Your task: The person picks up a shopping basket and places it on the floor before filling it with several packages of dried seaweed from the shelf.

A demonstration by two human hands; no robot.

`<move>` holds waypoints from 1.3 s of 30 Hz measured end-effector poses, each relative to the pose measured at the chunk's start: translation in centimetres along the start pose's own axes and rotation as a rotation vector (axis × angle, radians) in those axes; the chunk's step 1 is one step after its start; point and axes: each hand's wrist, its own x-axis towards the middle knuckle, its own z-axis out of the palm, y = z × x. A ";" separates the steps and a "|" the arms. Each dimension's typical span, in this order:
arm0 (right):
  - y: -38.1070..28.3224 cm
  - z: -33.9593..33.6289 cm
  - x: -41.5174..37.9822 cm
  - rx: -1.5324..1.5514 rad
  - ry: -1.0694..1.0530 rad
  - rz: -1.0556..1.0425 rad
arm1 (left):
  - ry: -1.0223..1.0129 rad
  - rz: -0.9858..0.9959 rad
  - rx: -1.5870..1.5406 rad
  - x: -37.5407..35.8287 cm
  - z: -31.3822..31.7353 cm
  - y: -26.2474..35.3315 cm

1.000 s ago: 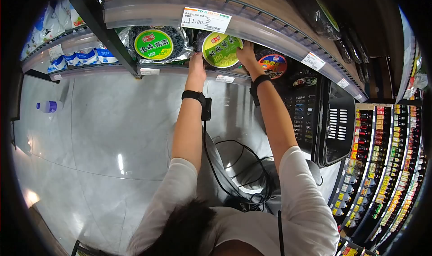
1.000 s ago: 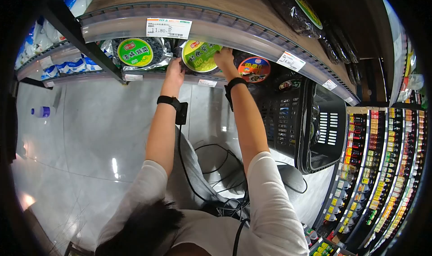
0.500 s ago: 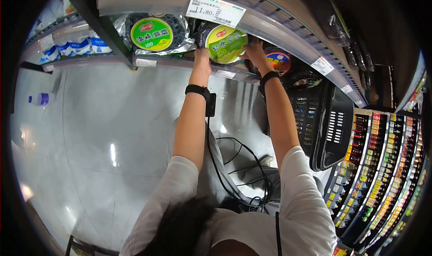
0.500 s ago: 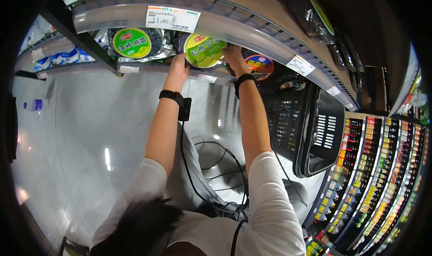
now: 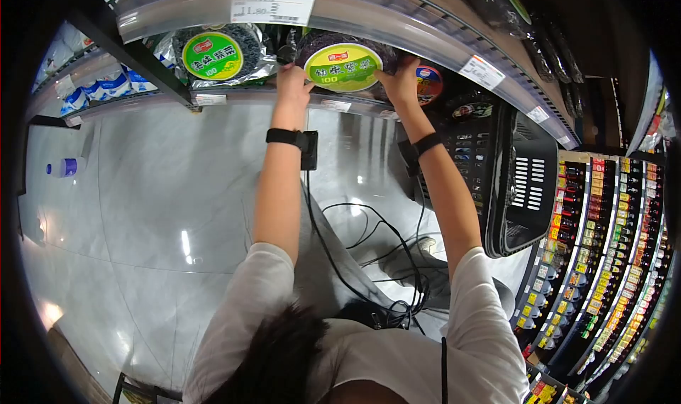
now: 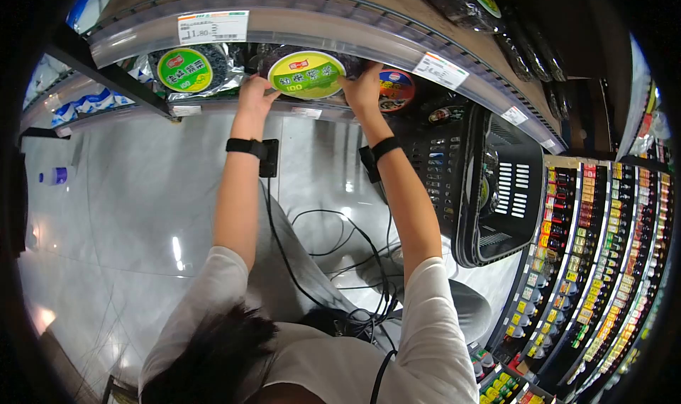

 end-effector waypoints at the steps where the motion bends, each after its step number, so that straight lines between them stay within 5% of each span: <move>1: 0.1 -0.9 0.0 -0.007 -0.069 0.050 | -0.028 0.041 0.097 -1.2 0.6 0.7; 4: -2.4 -4.5 -1.4 0.037 -0.264 0.282 | -0.128 0.110 0.477 -2.4 0.6 2.5; 7: -1.3 -5.6 -3.7 -0.054 -0.210 0.164 | -0.298 0.068 0.699 -4.3 0.5 4.6; 8: -0.9 -6.0 -4.8 0.145 -0.212 0.113 | -0.432 0.013 0.777 -5.0 0.6 5.7; 11: -6.4 -10.4 -7.8 0.126 -0.272 0.206 | -0.582 -0.062 0.763 -3.8 0.4 5.1; 23: -14.6 -23.7 -13.8 -0.326 -0.131 -0.052 | -1.155 0.100 0.667 -9.5 7.4 3.2; 32: -14.1 -29.6 -14.7 -0.257 -0.016 -0.121 | -1.182 0.328 0.595 -16.9 11.1 2.7; 36: -13.3 -33.5 -13.1 -0.076 0.064 -0.147 | -0.837 0.384 0.583 -19.3 10.5 2.9; 39: -11.9 -36.5 -11.8 -0.012 0.224 -0.157 | -0.811 0.386 0.460 -23.5 14.4 2.9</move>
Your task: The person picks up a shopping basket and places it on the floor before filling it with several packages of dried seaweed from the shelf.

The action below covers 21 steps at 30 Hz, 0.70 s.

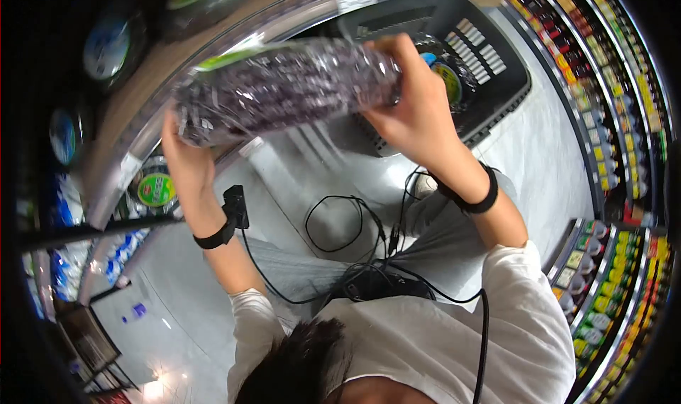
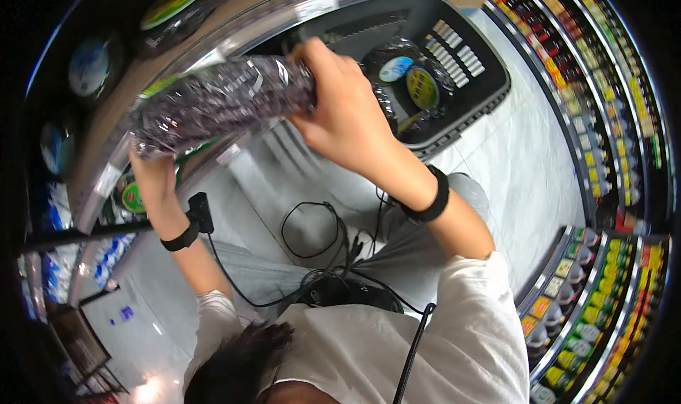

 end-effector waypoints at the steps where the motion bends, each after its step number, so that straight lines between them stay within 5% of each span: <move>1: 0.2 -1.3 0.7 -0.053 0.050 0.025 | -0.067 0.064 0.134 0.8 2.5 1.1; 3: 1.8 -3.6 1.6 -0.093 0.144 0.082 | -0.184 0.207 0.403 2.7 7.1 2.7; 6: 5.0 -7.5 2.8 0.074 0.351 0.094 | -0.289 0.188 0.353 6.6 14.8 1.8; 9: 7.5 -11.2 3.7 -0.031 0.496 0.372 | -0.637 0.278 0.523 11.9 23.7 -0.8; 11: 10.6 -13.3 3.5 -0.055 0.584 0.446 | -0.691 0.209 0.715 8.4 31.4 2.1; 12: 12.0 -13.9 3.3 -0.086 0.605 0.462 | -0.738 0.336 0.679 11.9 33.0 -2.0; 14: 15.0 -15.0 2.8 -0.153 0.644 0.492 | -0.793 0.255 0.715 12.9 36.6 -4.8; 16: 17.2 -15.7 2.4 -0.214 0.603 0.582 | -0.875 -0.077 0.797 12.6 39.5 -5.9; 17: 18.3 -16.0 2.3 -0.216 0.554 0.639 | -0.827 -0.194 1.091 13.2 40.9 -6.8; 20: 22.9 -15.3 1.5 -0.299 0.478 0.674 | -0.783 -0.101 1.387 16.1 41.5 -14.1; 21: 24.7 -15.0 1.4 -0.342 0.468 0.658 | -0.857 -0.100 1.263 18.5 40.6 -18.1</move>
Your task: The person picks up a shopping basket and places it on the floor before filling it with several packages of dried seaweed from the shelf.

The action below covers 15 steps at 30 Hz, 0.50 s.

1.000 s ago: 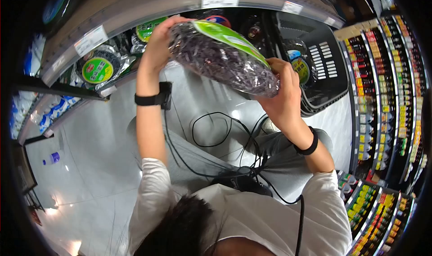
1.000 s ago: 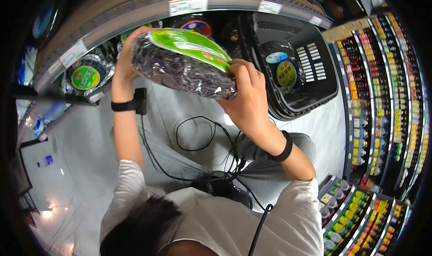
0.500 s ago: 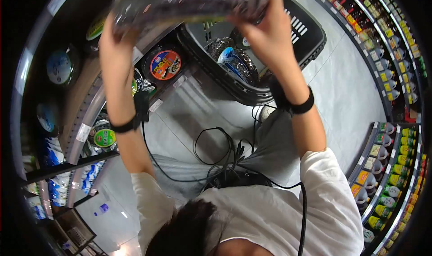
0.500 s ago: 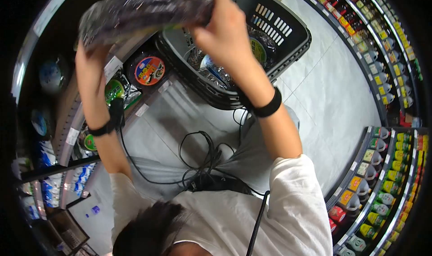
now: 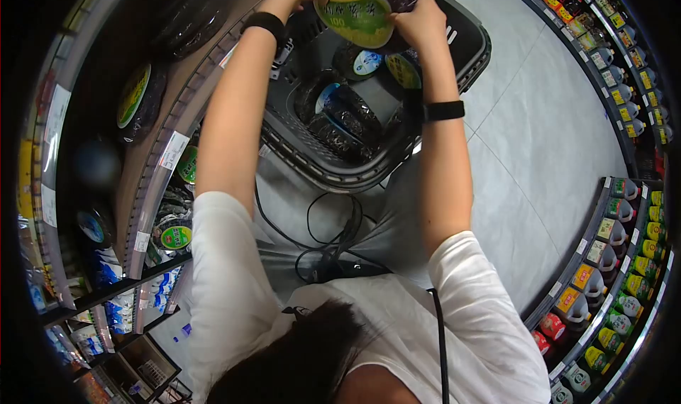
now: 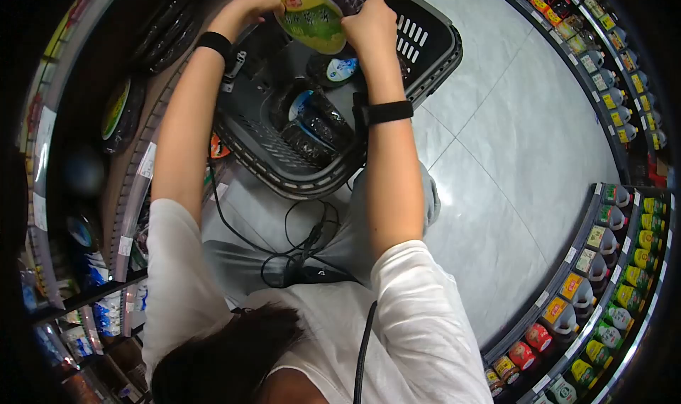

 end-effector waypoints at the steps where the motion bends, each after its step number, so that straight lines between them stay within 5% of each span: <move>1: 1.0 0.7 0.8 -0.065 -0.104 0.096 | -0.165 -0.072 -0.004 1.5 0.8 -0.8; 6: 2.9 1.9 1.7 -0.222 -0.363 0.248 | -0.294 -0.247 -0.183 0.2 6.2 -1.2; 8: 4.3 3.2 1.9 -0.300 -0.467 0.324 | -0.425 -0.230 -0.016 1.9 8.4 -2.5; 11: 5.8 4.4 2.0 -0.464 -0.838 0.248 | -0.614 -0.368 -0.032 3.6 11.9 -3.7; 13: 5.8 3.5 0.6 -0.481 -0.813 0.088 | -0.824 -0.454 0.073 4.0 14.1 -4.0; 15: 5.2 3.0 0.5 -0.562 -0.851 -0.109 | -0.817 -0.500 0.144 3.3 15.3 -3.9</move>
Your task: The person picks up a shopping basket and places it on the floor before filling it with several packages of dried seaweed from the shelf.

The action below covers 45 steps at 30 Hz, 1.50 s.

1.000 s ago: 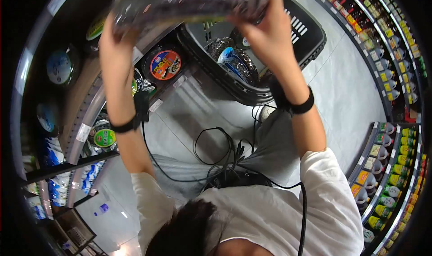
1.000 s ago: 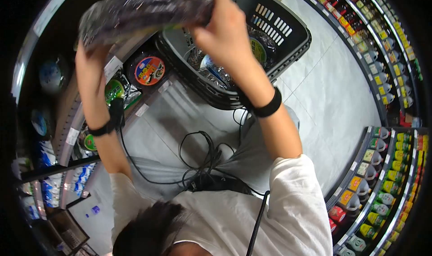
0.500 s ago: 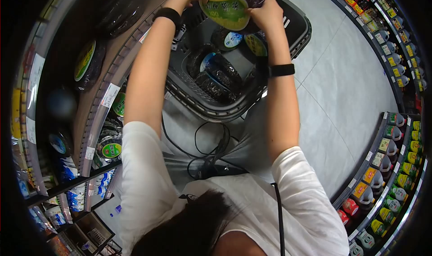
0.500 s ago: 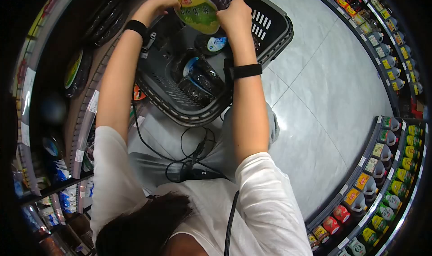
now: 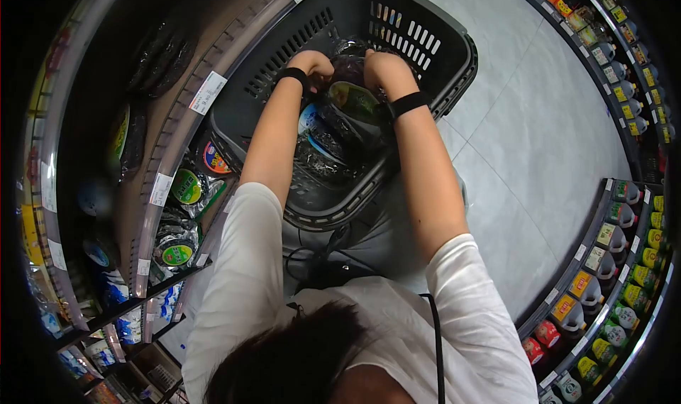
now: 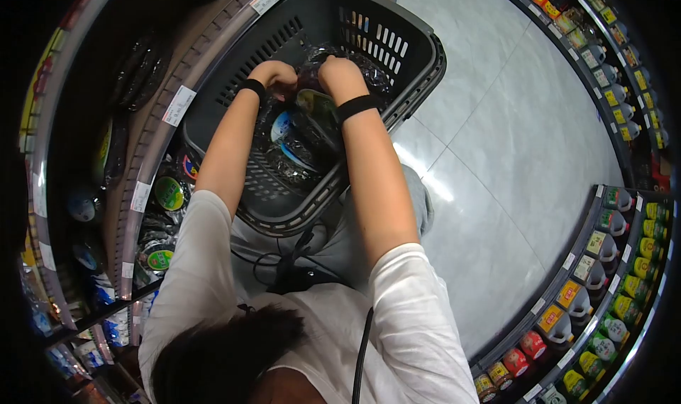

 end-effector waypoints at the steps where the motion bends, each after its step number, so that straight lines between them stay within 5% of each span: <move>1: 0.6 2.3 2.7 0.085 -0.029 0.097 | -0.005 0.008 -0.094 0.1 0.3 0.0; 2: 1.0 4.7 5.3 0.172 -0.059 0.192 | -0.009 0.014 -0.189 0.4 0.6 -0.1; 6: -1.2 4.5 4.3 0.074 0.024 -0.042 | 0.228 0.047 -0.451 1.7 0.8 -0.9; 8: -2.3 4.7 5.5 0.122 -0.190 0.009 | 0.259 0.038 -0.536 3.5 0.7 -1.2; 12: -1.8 8.8 4.9 0.019 -0.207 -0.146 | 0.246 0.064 -0.569 3.9 1.1 -0.7; 14: -2.4 9.0 4.3 0.016 -0.320 0.053 | 0.048 0.092 -0.394 3.9 1.6 -0.1; 15: -1.9 9.9 5.0 0.019 -0.347 0.036 | -0.023 0.216 -0.217 2.8 2.4 0.0; 18: -0.8 13.2 6.7 0.116 -0.360 0.109 | -0.074 0.175 -0.078 6.2 4.0 -0.7; 21: -0.8 12.5 7.4 0.135 -0.581 0.192 | 0.088 0.130 0.167 7.5 5.1 -1.8; 23: 0.3 17.8 11.6 0.165 -0.768 0.271 | 0.091 0.108 0.329 5.4 5.5 -1.9; 26: 1.8 16.9 11.0 -0.027 -0.830 0.033 | 0.075 0.146 0.398 3.6 5.4 -1.9; 27: 2.1 16.3 10.8 0.068 -0.864 0.105 | 0.077 0.172 0.380 4.0 5.5 -2.2; 32: 0.2 14.3 8.9 0.013 -0.634 0.106 | 0.160 0.116 0.406 4.0 6.7 -2.0; 35: -1.2 11.8 8.5 0.033 -0.560 0.066 | 0.479 0.268 0.157 5.8 6.5 -2.7; 37: -2.0 10.4 8.5 0.231 -0.530 0.049 | 0.278 0.224 0.352 -2.4 3.9 -1.1; 40: -1.2 13.0 12.5 0.426 -0.373 -0.008 | 0.358 0.361 0.381 -7.6 2.1 -1.9; 43: 0.4 13.7 14.3 0.316 -0.133 -0.365 | 0.824 0.638 0.142 -17.2 3.4 -5.1; 45: -1.0 12.7 14.6 0.391 -0.117 -0.332 | 1.099 0.740 -0.125 -24.2 6.2 -8.5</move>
